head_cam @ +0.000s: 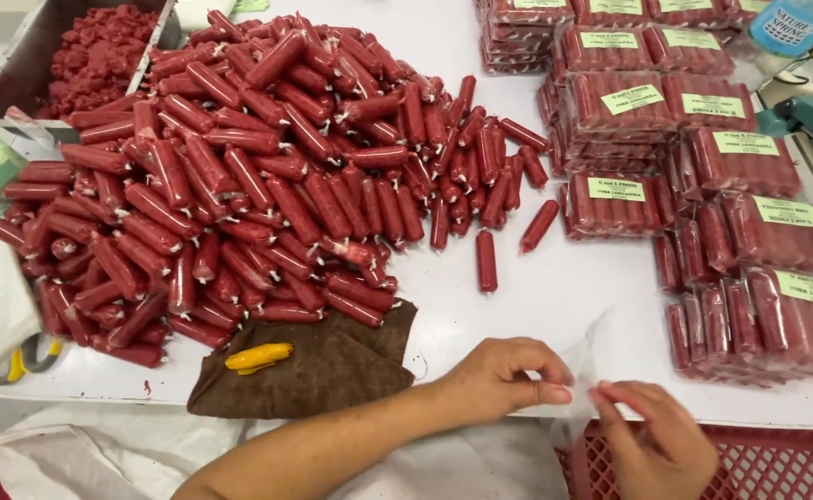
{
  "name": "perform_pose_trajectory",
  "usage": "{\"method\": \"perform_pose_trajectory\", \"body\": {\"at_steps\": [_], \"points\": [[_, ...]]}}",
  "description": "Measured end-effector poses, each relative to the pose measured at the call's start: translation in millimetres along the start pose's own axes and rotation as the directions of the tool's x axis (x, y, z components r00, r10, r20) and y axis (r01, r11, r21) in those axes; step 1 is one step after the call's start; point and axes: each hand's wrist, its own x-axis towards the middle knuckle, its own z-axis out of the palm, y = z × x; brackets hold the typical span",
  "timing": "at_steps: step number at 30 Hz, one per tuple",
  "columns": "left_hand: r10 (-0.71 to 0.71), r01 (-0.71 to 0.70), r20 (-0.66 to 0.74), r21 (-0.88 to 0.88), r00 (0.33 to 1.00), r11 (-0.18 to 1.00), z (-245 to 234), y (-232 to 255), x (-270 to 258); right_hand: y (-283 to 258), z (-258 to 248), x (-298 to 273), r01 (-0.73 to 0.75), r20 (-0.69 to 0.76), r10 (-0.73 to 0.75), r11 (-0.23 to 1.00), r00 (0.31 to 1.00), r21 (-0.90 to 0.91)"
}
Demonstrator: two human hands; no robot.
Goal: The person is picking up small red sausages from a large pile on a table and placing them into clear plastic bags, then sealing the bags using a heat sealer.
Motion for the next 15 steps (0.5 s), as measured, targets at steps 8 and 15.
{"method": "perform_pose_trajectory", "body": {"at_steps": [8, 15], "points": [[-0.09, 0.365, -0.357, 0.866, 0.93, 0.342, -44.8, 16.7, 72.9, 44.3, -25.0, -10.2, -0.437, 0.115, 0.55, 0.759, 0.827, -0.483], [-0.135, 0.411, -0.397, 0.782, 0.908, 0.469, -82.2, -26.7, 77.9, 120.6, 35.7, -45.2, 0.168, 0.614, 0.048, 0.942, 0.788, -0.29]]}}
